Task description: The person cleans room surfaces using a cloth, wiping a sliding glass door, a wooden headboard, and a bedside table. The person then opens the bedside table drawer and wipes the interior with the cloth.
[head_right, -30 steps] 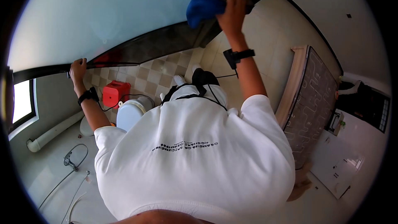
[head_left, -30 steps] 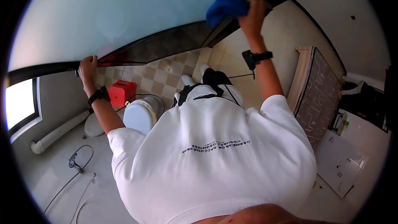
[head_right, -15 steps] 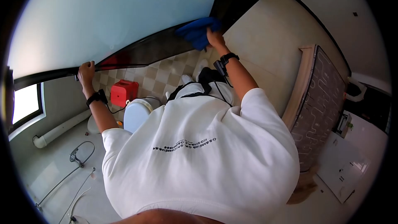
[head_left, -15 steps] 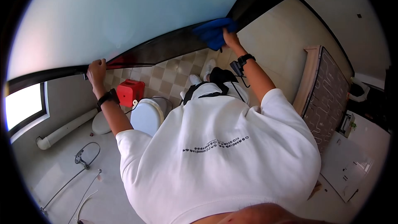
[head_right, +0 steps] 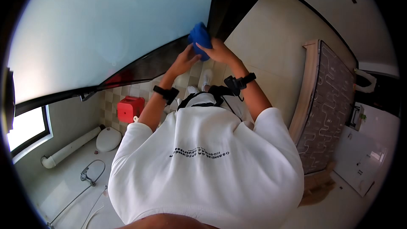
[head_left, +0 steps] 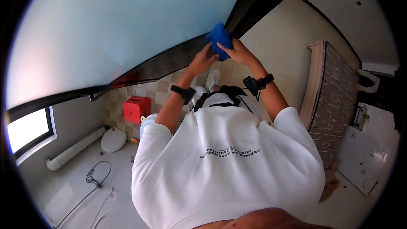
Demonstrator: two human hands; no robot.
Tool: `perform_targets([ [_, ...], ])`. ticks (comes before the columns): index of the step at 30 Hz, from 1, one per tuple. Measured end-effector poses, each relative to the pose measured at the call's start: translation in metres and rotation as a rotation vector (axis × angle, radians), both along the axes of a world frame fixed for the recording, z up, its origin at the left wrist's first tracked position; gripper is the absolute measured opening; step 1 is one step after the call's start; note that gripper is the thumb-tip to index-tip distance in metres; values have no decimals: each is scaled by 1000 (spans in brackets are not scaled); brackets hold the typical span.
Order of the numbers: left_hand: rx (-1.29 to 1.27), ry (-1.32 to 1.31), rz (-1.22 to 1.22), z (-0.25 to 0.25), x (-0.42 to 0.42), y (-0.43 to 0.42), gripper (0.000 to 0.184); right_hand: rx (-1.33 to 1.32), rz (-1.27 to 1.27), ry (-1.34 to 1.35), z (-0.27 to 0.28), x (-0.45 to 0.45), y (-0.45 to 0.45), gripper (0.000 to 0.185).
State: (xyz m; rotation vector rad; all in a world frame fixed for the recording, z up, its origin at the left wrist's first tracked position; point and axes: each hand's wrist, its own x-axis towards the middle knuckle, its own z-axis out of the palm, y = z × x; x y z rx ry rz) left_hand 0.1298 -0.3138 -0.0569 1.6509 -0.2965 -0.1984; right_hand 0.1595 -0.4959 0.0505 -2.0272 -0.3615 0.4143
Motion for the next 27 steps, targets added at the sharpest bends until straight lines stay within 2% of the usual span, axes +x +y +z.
perform_targets([
  [1,-109,-131,52,44,14,-21,58,-1,-4,-14,20,1,-2,40],
  [3,-69,-217,87,101,26,-38,58,272,-191,-260,51,-2,-8,35],
  [5,-27,-289,127,139,29,-47,57,327,-272,-261,72,1,-18,33],
  [7,-19,-290,143,164,38,-52,54,349,-345,-392,85,10,-25,32],
  [9,-16,-277,136,148,43,-54,51,348,-377,-431,65,16,-30,31],
  [11,1,-280,112,123,54,-55,48,158,-471,-519,12,31,-36,30],
  [12,68,-243,113,102,46,-59,47,148,-436,-404,11,31,-46,31],
  [13,141,-208,103,84,42,-60,46,145,-447,-402,0,29,-50,31],
  [16,182,-199,68,48,40,-62,46,37,-345,-253,-53,18,-56,36],
  [17,186,-184,76,51,37,-63,46,39,-337,-239,-51,14,-57,36],
  [20,247,-250,160,104,39,-61,49,110,-313,-198,-5,12,-56,36],
  [22,238,-415,174,151,37,-62,53,273,-413,-426,37,15,-58,34],
  [23,246,-413,176,170,37,-62,53,433,-444,-524,71,20,-55,31],
  [25,215,-770,251,202,40,-63,57,383,-450,-611,84,25,-55,24],
  [26,210,-773,235,210,40,-64,58,383,-451,-604,79,27,-56,24],
  [27,209,-773,235,204,42,-63,58,186,-424,-679,72,30,-58,18],
])
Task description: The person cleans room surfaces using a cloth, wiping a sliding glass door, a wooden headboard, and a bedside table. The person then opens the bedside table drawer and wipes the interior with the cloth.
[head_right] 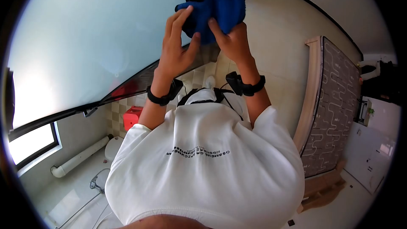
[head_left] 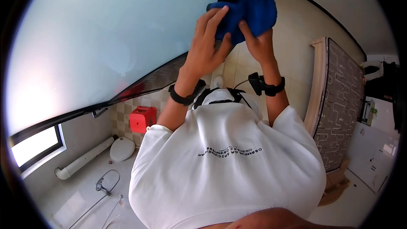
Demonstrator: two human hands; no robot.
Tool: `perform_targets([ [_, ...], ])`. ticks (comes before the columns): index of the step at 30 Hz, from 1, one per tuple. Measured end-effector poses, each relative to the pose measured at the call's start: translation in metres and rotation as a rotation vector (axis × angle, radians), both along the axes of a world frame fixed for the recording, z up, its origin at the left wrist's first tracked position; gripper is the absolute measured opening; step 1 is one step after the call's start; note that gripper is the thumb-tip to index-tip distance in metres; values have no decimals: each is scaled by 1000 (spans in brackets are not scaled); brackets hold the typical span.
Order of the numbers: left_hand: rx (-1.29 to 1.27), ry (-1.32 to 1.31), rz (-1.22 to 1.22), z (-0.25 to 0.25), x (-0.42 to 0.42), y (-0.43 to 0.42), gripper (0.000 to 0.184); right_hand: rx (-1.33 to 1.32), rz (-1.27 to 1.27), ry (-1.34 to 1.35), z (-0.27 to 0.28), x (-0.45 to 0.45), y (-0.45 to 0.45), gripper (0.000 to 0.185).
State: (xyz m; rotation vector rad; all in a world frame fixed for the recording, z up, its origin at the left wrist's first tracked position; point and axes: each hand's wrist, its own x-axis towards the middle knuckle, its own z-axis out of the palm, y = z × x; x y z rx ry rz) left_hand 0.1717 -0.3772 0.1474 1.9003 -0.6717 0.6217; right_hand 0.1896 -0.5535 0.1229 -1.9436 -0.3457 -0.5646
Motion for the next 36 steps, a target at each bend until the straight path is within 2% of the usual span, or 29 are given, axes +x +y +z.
perform_targets([
  [1,60,25,14,-13,3,1,59,-195,-44,-26,-9,4,-1,13],
  [2,123,41,32,-26,10,3,60,-188,-42,-35,-23,11,0,13],
  [4,144,103,-1,-59,8,6,62,-530,-172,-149,-65,12,4,11],
  [5,167,174,-31,-79,7,9,64,-675,-154,-89,-90,13,1,22],
  [7,226,221,-51,-122,2,15,65,-650,-116,-9,-119,13,-9,26],
  [9,305,343,-84,-132,-5,20,72,-625,-74,79,-143,5,-15,31],
  [11,332,405,-106,-158,-10,23,73,-666,0,318,-157,2,-22,36],
  [13,356,472,-123,-177,-12,24,75,-667,23,287,-164,0,-25,34],
  [15,375,437,-148,-176,-13,20,79,-667,54,264,-166,4,-28,31],
  [16,373,443,-142,-176,-14,20,79,-665,54,142,-167,10,-29,27],
  [17,353,437,-121,-154,-16,19,76,-660,53,20,-166,13,-29,23],
  [19,335,441,-107,-114,-15,18,74,-639,49,-68,-129,18,-23,18],
  [21,282,295,-55,-83,-12,18,67,-603,26,-175,-73,20,-10,9],
  [22,283,300,-58,-73,-11,17,67,-603,26,-170,-69,18,-3,9],
  [24,177,304,-27,-62,-6,12,59,-393,28,-145,-64,21,4,9],
  [25,175,305,-28,-63,-5,12,59,-395,28,-145,-67,21,3,9],
  [28,180,448,-49,-80,-1,16,59,-446,74,-108,-88,21,-2,16],
  [30,258,600,-98,-105,-1,19,59,-692,179,265,-104,16,-13,26],
  [31,260,601,-96,-114,-2,22,59,-690,181,265,-115,13,-17,26],
  [33,369,607,-170,-119,-4,21,54,-519,223,470,-125,10,-21,35],
  [34,367,603,-168,-121,-2,20,54,-521,222,465,-128,11,-26,35],
  [36,303,570,-188,-91,-3,14,51,-364,172,384,-110,9,-30,31],
])
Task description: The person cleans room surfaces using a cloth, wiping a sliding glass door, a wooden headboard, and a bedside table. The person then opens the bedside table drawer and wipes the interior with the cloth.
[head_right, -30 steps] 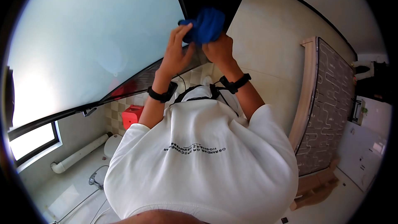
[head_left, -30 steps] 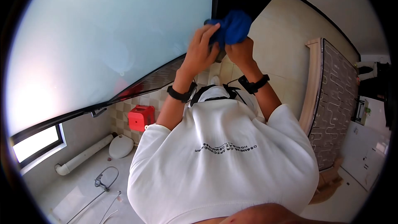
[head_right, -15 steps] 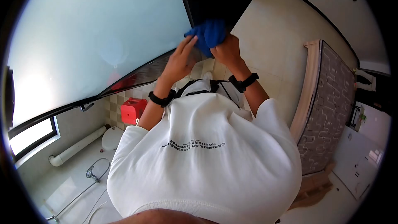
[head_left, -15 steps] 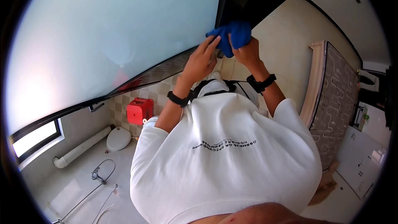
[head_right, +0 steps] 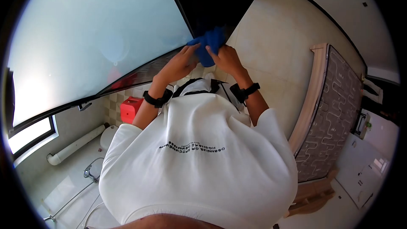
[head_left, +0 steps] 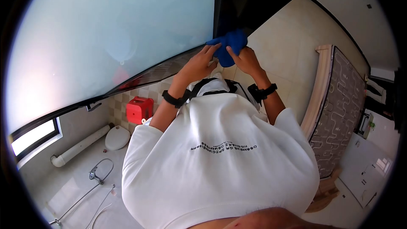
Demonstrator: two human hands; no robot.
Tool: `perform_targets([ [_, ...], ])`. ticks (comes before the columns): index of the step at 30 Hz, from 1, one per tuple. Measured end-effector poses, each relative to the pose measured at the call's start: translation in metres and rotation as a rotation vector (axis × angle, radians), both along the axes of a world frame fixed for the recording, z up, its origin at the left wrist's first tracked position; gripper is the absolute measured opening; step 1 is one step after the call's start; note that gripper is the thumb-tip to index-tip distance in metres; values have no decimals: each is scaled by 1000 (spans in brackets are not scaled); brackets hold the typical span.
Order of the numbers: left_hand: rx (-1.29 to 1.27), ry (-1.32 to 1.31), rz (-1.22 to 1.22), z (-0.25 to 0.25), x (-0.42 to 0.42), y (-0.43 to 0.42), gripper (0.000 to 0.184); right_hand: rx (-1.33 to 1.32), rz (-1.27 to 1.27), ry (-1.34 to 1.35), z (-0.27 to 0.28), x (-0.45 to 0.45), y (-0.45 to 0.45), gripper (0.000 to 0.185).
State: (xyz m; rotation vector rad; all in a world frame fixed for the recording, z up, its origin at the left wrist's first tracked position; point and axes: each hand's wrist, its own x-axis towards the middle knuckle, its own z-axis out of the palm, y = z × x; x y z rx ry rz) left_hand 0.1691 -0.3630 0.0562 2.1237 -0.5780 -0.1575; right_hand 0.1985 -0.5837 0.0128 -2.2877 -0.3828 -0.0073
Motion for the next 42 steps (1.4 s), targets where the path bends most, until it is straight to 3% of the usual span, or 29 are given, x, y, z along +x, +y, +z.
perform_targets([
  [1,2,2,0,19,0,-1,51,2,0,2,16,3,1,31],
  [3,-111,-239,83,57,2,-4,42,208,-88,-562,64,14,2,21],
  [4,-118,-229,78,65,3,0,42,226,-112,-597,85,16,-3,15],
  [7,-128,-555,262,77,10,31,33,199,-192,-773,101,41,-17,14],
  [9,-171,-764,397,66,14,40,34,-29,-334,-876,111,51,-11,15],
  [13,-24,-934,305,54,29,48,24,-156,-345,-904,85,57,-7,18],
  [15,-10,-949,301,51,32,47,22,225,-278,-662,52,49,-8,25],
  [16,-2,-967,300,50,34,47,20,221,-287,-666,36,42,-9,25],
  [18,13,-979,275,49,35,46,18,-112,-390,-373,2,25,-15,31],
  [19,35,-991,256,48,34,47,16,-118,-401,-371,-18,19,-17,31],
  [21,61,-1042,222,44,33,51,13,-517,-267,-232,-34,14,-17,39],
  [22,95,-1097,199,42,35,53,11,-521,-279,-234,-41,12,-17,39],
  [24,119,-1155,163,35,36,57,11,-162,-477,-192,-15,8,2,28],
  [28,96,-1263,43,31,32,64,9,82,-498,-365,25,1,6,21],
  [30,33,-1270,-2,32,25,69,10,143,-510,-469,21,-3,6,41],
  [32,-29,-1281,-56,32,15,71,11,140,-556,-535,-9,-16,13,36],
  [34,-293,-1045,-154,30,2,76,13,144,-632,-397,-35,-35,32,27],
  [36,-327,-963,-189,17,-16,95,14,116,-687,-332,-59,-60,56,26],
  [38,-217,-856,-263,11,-30,126,14,100,-727,-270,-66,-82,84,25],
  [41,-133,-746,-287,0,-53,184,11,248,-729,-411,-70,-112,127,32],
  [42,-120,-726,-282,-1,-64,205,11,302,-736,-471,-48,-121,148,30],
])
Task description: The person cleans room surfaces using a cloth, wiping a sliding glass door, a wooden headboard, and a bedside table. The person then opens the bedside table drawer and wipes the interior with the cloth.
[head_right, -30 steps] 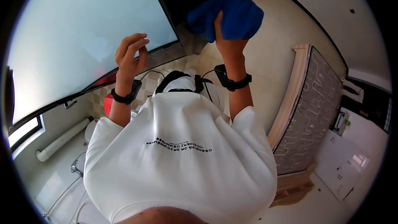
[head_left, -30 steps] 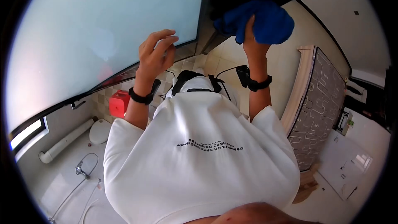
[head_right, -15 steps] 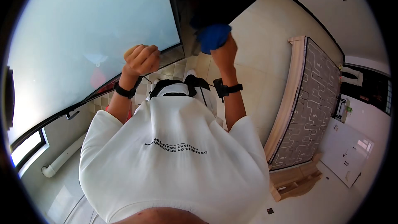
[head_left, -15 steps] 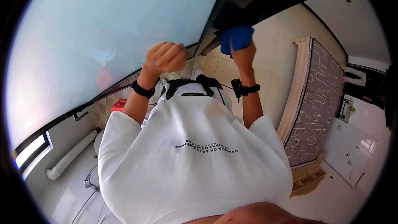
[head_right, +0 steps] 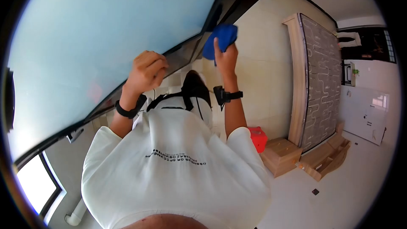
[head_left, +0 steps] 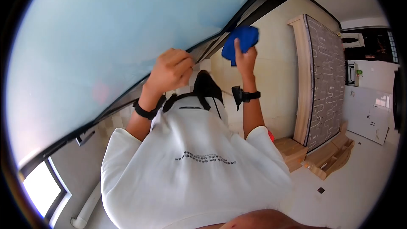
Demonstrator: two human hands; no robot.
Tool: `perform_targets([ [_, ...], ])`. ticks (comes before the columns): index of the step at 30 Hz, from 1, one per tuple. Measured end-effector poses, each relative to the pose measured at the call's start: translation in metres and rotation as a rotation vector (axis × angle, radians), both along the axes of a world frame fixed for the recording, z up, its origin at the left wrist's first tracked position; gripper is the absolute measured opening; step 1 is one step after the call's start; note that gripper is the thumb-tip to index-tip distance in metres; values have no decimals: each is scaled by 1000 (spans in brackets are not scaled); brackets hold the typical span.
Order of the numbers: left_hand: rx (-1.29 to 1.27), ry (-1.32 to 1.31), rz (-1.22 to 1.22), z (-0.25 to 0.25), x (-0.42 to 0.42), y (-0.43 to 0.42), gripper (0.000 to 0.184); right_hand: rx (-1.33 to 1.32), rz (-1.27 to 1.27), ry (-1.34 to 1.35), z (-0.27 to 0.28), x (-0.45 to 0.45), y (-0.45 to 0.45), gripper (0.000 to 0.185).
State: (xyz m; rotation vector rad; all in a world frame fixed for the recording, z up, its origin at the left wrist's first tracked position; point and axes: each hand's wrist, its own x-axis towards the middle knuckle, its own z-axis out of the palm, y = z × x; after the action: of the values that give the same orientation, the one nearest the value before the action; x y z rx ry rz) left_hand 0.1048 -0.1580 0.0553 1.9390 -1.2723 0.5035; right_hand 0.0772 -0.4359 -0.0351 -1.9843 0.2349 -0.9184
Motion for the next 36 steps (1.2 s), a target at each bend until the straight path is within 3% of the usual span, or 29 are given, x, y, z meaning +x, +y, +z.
perform_targets([
  [4,184,147,159,8,-40,90,12,31,128,-219,72,-15,76,19],
  [6,252,201,279,8,-56,128,14,-229,110,-369,75,-5,94,18],
  [10,398,389,508,13,-85,215,20,-229,25,-381,31,12,133,16],
  [13,651,445,696,14,-93,273,24,-71,-222,-412,-24,22,159,12],
  [18,732,420,890,29,-95,346,20,-19,-39,-235,-55,11,174,18],
  [22,728,447,926,30,-83,341,24,-60,-101,-235,-63,13,178,14],
  [24,884,551,1164,35,-81,334,36,-43,-104,-212,-58,4,205,14],
  [25,883,541,1156,35,-80,334,36,19,-76,-158,-51,-4,226,15],
  [28,863,529,1151,33,-69,336,43,-91,-77,-157,-56,-15,277,26],
  [30,867,549,1155,34,-74,334,45,55,49,-266,-36,-29,295,37],
  [34,872,576,1201,32,-73,333,41,-285,72,-52,-65,-27,222,36],
  [36,877,572,1221,27,-70,334,41,-216,40,-59,-56,-18,176,32],
])
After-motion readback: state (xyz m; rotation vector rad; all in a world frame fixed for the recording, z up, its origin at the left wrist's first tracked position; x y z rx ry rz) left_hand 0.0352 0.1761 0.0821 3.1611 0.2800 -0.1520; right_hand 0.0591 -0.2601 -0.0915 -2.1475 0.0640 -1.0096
